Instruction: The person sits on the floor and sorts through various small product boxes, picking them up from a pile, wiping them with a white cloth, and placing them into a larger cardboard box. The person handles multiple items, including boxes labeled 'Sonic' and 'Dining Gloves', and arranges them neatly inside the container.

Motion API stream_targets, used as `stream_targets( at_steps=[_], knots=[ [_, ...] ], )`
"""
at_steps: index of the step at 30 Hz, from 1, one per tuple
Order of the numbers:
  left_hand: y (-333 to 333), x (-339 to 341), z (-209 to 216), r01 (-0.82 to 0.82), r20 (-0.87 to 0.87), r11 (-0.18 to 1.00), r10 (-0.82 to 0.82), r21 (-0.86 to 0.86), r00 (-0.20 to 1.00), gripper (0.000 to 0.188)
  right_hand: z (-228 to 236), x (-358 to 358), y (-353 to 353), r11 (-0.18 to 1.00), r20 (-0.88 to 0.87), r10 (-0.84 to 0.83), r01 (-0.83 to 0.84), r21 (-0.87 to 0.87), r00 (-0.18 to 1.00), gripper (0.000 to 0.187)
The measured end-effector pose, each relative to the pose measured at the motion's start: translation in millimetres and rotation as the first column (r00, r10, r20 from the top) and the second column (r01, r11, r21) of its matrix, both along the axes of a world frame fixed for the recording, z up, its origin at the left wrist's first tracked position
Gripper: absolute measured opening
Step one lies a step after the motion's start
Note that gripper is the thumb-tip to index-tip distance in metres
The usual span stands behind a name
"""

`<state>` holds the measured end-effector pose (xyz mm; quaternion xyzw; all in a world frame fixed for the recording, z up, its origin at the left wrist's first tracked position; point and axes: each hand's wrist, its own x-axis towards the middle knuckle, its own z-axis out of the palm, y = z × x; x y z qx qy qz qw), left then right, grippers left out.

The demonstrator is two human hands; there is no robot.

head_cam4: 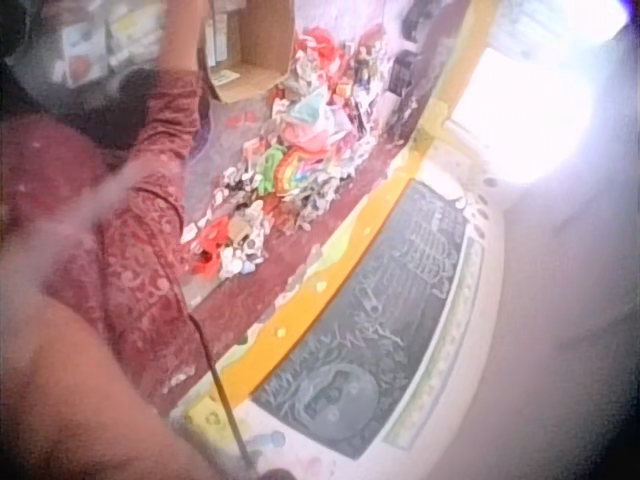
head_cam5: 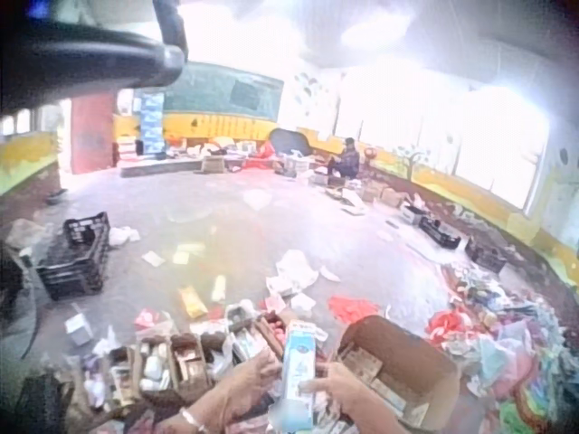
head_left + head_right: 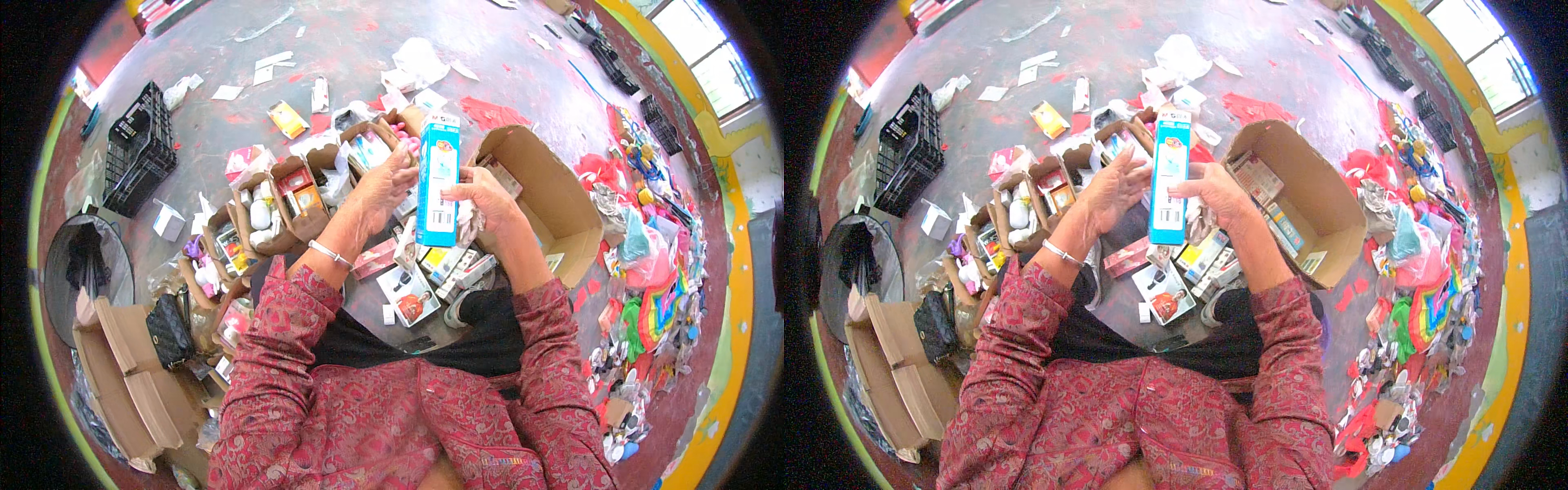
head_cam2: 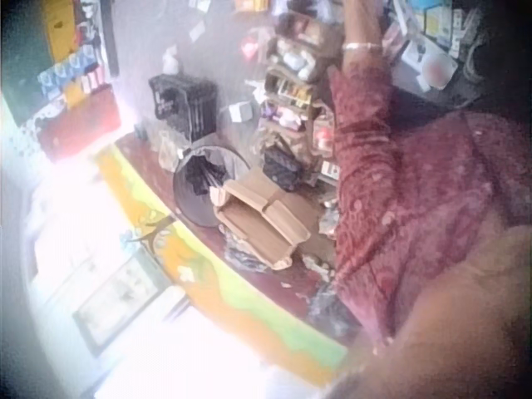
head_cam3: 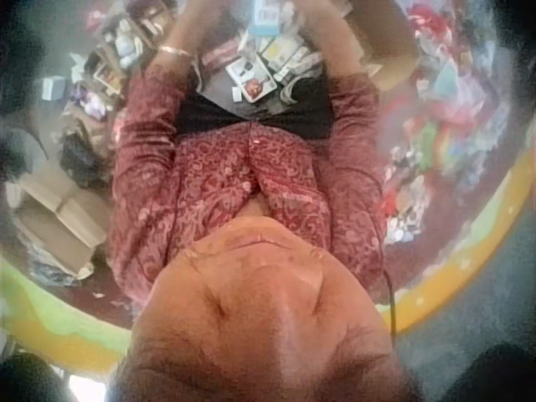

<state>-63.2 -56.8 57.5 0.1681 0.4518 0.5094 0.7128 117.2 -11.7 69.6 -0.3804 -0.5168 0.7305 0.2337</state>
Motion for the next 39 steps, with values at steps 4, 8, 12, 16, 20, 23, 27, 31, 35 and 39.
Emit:
stream_targets(
  at_steps=[4,8,12,16,20,23,27,31,35,39],
  knots=[
    [-13.5,16.4,1.1,0.134,0.303,0.964,-0.201,0.228,0.932,0.063,5.7,-17.1,-14.3,0.996,-0.035,-0.074,0.072,-0.057,0.997,0.039],
    [-7.8,18.5,-8.9,0.120,0.447,0.981,-0.175,0.150,0.877,0.054,1.4,-15.1,-13.6,0.988,0.125,-0.106,0.090,0.128,0.986,0.042],
    [4.4,21.3,-10.1,0.139,0.486,0.974,-0.209,0.176,0.849,0.052,12.9,-6.5,-15.1,0.966,0.026,-0.162,0.153,0.208,0.986,0.041],
    [13.7,24.0,-9.0,0.204,0.465,0.954,-0.286,0.218,0.838,0.057,36.8,12.6,-6.3,0.884,0.037,-0.415,0.393,0.254,0.909,0.035],
    [6.6,41.5,4.1,0.168,0.028,0.925,-0.188,0.340,0.982,0.047,40.2,16.5,-10.6,0.394,-0.173,-0.644,0.518,0.759,0.745,0.021],
    [-6.4,50.6,7.0,0.156,0.087,0.926,-0.197,0.344,0.977,0.040,38.7,-8.8,-28.6,-0.019,-0.241,-0.353,0.250,0.968,0.904,0.010],
    [-16.8,44.4,-1.7,0.271,0.259,0.953,-0.298,0.136,0.919,0.043,32.3,-9.7,-20.8,0.002,0.011,-0.446,-0.012,1.000,0.895,0.006],
    [-30.8,46.4,1.6,0.324,0.034,0.920,-0.339,0.221,0.940,0.050,32.1,36.6,31.8,-0.054,-0.230,-0.756,0.292,0.955,0.613,0.008],
    [-37.5,29.7,0.8,0.454,0.186,0.870,-0.486,0.190,0.854,0.059,38.3,66.6,43.3,0.573,-0.229,-0.715,0.742,0.349,0.660,0.016],
    [-39.3,36.7,8.6,0.507,0.086,0.823,-0.542,0.256,0.836,0.056,39.7,33.9,22.9,0.778,-0.296,-0.444,0.528,0.340,0.846,0.017]
  ],
)
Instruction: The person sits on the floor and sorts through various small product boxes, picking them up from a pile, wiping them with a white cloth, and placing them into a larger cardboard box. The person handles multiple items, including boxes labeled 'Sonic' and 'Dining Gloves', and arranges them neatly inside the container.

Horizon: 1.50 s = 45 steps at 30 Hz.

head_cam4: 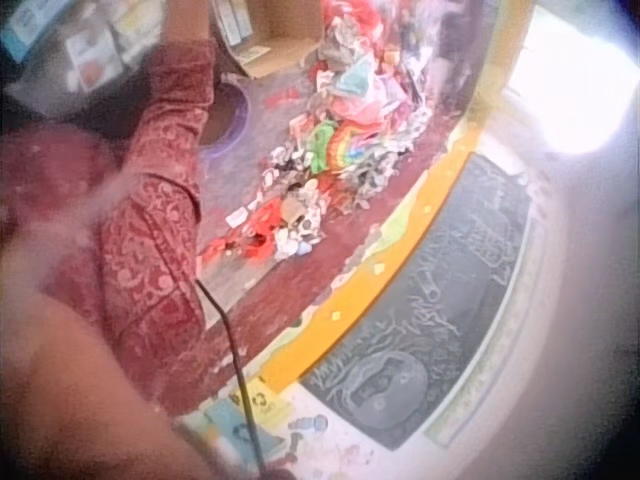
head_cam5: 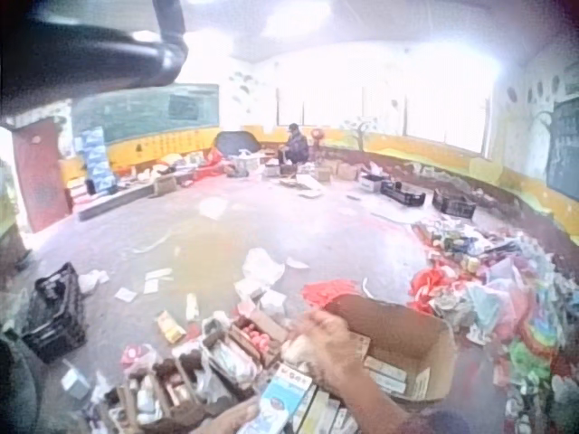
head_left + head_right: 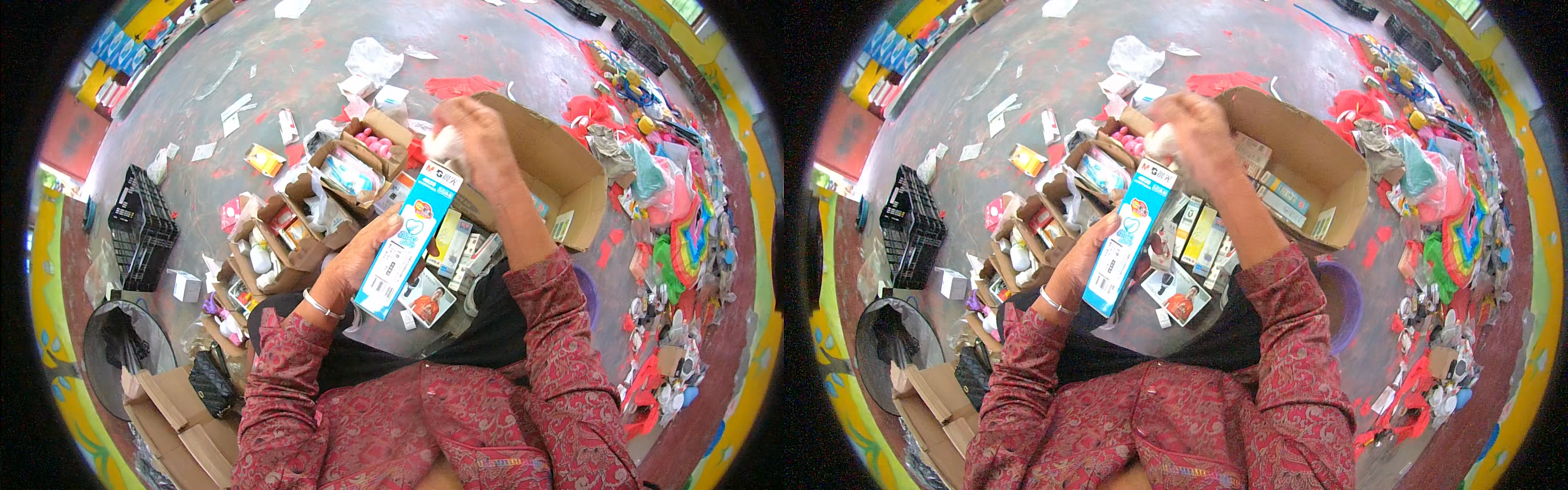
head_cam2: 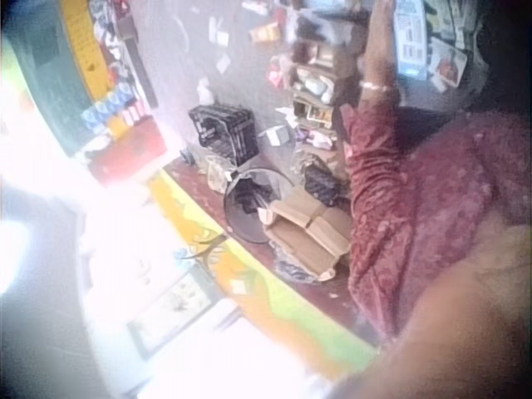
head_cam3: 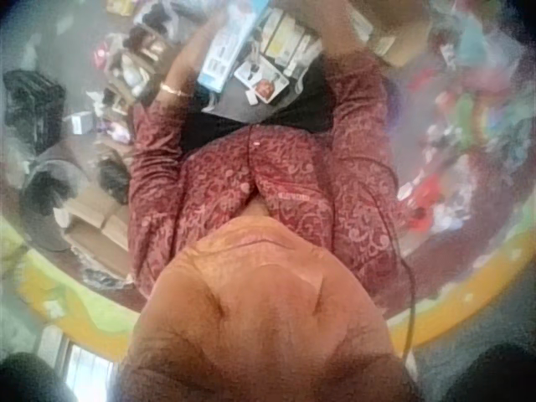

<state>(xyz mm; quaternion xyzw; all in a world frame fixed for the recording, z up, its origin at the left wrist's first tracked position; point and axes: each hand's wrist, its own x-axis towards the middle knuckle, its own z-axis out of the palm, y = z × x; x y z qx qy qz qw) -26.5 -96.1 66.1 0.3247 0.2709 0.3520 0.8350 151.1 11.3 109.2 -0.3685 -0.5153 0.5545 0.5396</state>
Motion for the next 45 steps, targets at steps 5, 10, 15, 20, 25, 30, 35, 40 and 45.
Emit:
stream_targets(
  at_steps=[5,10,15,20,25,30,35,40,45],
  knots=[
    [-1.4,3.7,-3.1,-0.125,-0.023,0.992,0.126,0.026,0.992,0.056,-8.2,-13.8,-9.1,0.997,-0.011,0.059,-0.059,0.052,0.998,0.016],
    [8.9,-4.7,-3.6,-0.228,-0.014,0.961,0.233,0.158,0.972,0.050,-17.5,-2.0,1.1,0.958,0.395,-0.172,0.060,0.281,0.902,0.015],
    [20.5,-18.5,-7.3,-0.106,0.399,0.965,0.198,-0.240,0.895,0.061,-27.1,19.7,13.6,0.978,0.139,-0.170,0.184,-0.094,0.976,0.014],
    [24.5,-27.1,-14.9,-0.069,0.577,0.965,0.209,-0.254,0.789,0.061,-24.3,11.1,6.6,0.959,-0.084,-0.055,0.029,-0.283,0.995,0.014],
    [22.5,-28.3,-15.5,-0.050,0.634,0.976,0.177,-0.213,0.753,0.059,-19.1,-0.2,-0.7,0.962,-0.111,0.123,-0.146,-0.232,0.986,0.021],
    [21.8,-25.4,-19.0,-0.066,0.664,0.996,0.088,-0.058,0.743,0.059,-21.4,-10.9,-8.0,0.905,-0.069,0.284,-0.292,-0.309,0.956,0.029],
    [20.0,-13.4,8.2,-0.464,-0.052,0.883,0.461,-0.071,0.886,0.047,-14.4,-29.8,-24.5,0.849,-0.061,0.399,-0.394,-0.352,0.915,0.031],
    [31.3,-14.8,-16.5,-0.675,0.084,0.727,0.671,0.125,0.737,0.045,-36.3,-38.3,-28.6,0.847,0.334,0.523,-0.434,-0.306,0.784,0.054],
    [27.7,-17.4,-19.8,-0.619,-0.014,0.729,0.650,0.292,0.760,0.053,-26.8,-39.6,-32.2,0.757,0.259,0.637,-0.524,-0.392,0.726,0.064]
  ],
)
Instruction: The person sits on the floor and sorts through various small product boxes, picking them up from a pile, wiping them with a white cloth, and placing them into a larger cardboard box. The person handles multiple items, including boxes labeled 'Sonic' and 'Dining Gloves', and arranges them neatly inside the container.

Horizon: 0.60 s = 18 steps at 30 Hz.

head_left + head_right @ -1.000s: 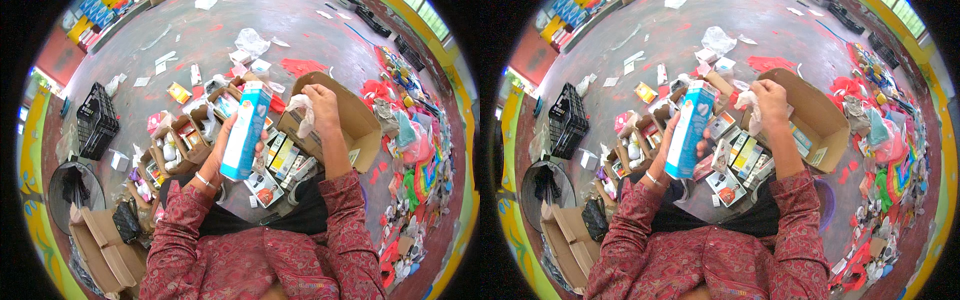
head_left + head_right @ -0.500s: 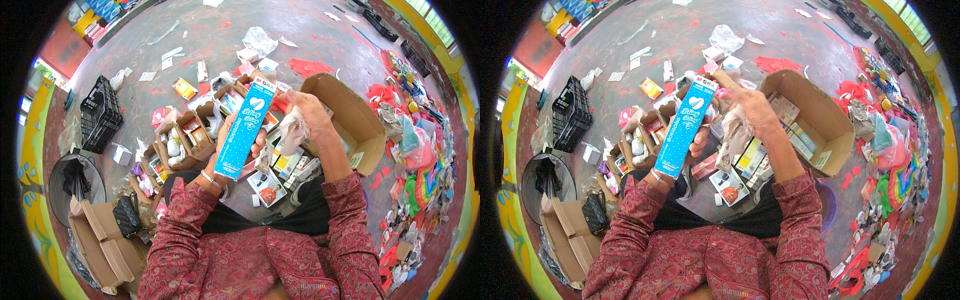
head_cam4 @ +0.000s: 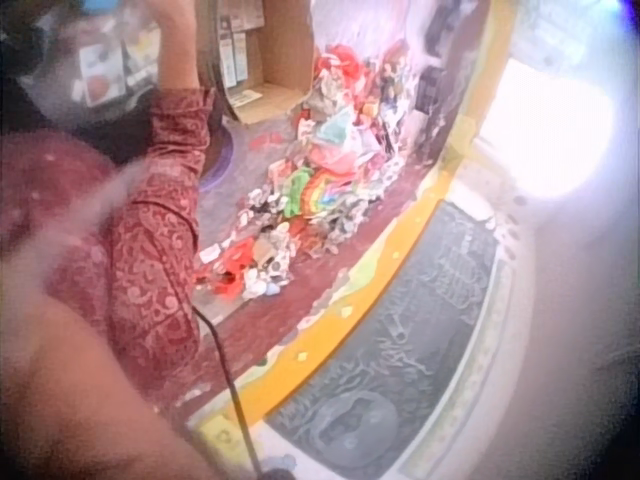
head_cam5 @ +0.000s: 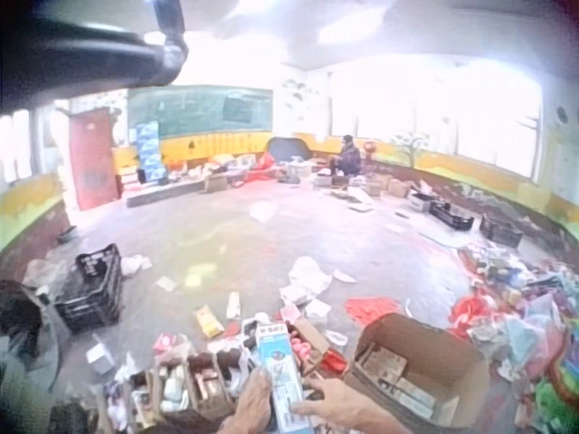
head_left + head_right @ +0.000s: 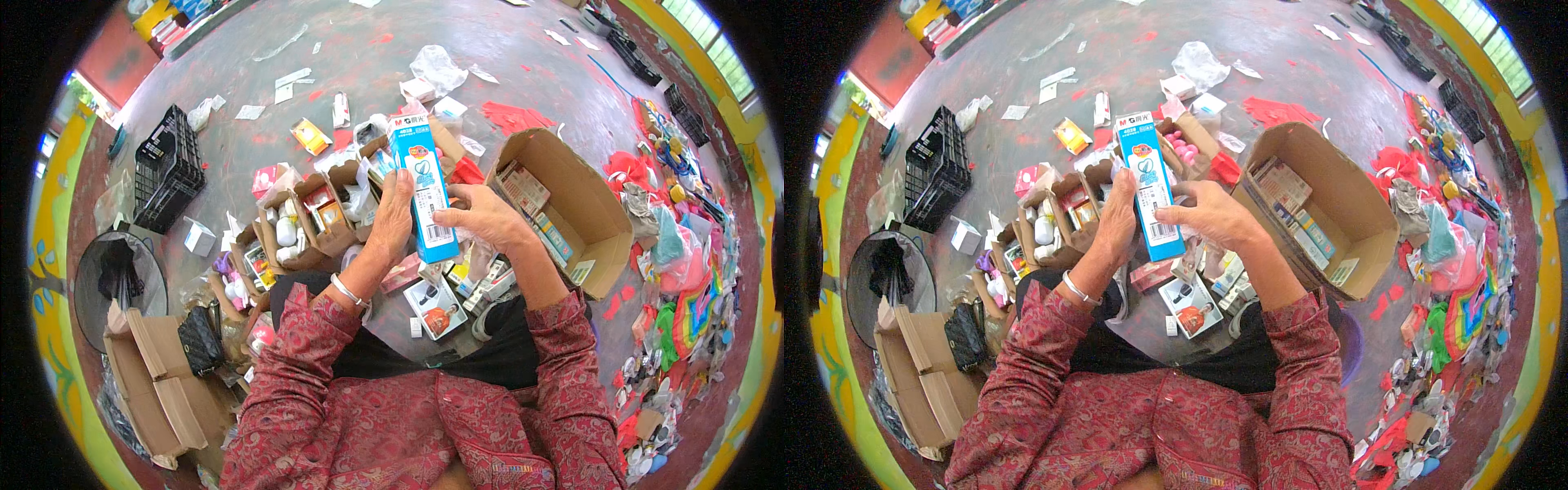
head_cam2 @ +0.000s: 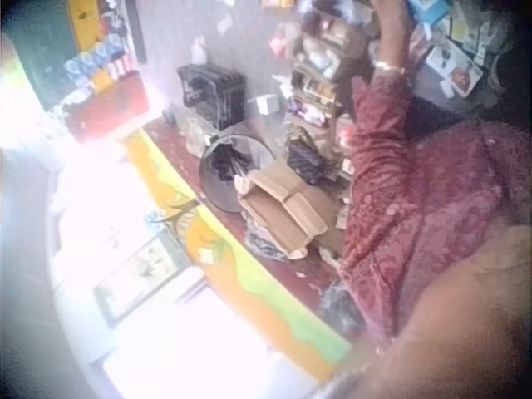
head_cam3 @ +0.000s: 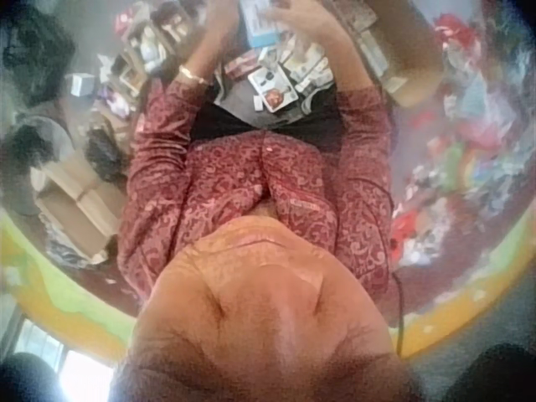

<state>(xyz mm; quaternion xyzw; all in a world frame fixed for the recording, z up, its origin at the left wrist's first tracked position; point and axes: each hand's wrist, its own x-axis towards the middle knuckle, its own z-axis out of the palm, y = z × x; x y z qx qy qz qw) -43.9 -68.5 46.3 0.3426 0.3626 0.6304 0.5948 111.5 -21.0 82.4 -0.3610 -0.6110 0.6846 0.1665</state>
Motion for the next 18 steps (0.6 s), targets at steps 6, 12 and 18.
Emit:
stream_targets(
  at_steps=[6,12,18],
  knots=[
    [-3.0,0.2,17.5,0.133,0.267,0.986,-0.101,-0.104,0.958,0.057,-3.0,1.9,3.6,0.998,0.023,-0.025,0.024,0.062,0.999,0.063],
    [0.0,-6.8,7.0,0.155,0.266,0.986,-0.134,-0.062,0.955,0.047,-3.3,1.8,3.0,0.995,0.030,-0.015,0.012,0.098,0.999,0.058],
    [-1.5,-14.3,15.0,0.258,0.392,0.965,-0.223,-0.040,0.893,0.052,8.7,5.4,0.3,0.999,-0.091,-0.026,0.023,-0.030,0.995,0.046]
  ],
)
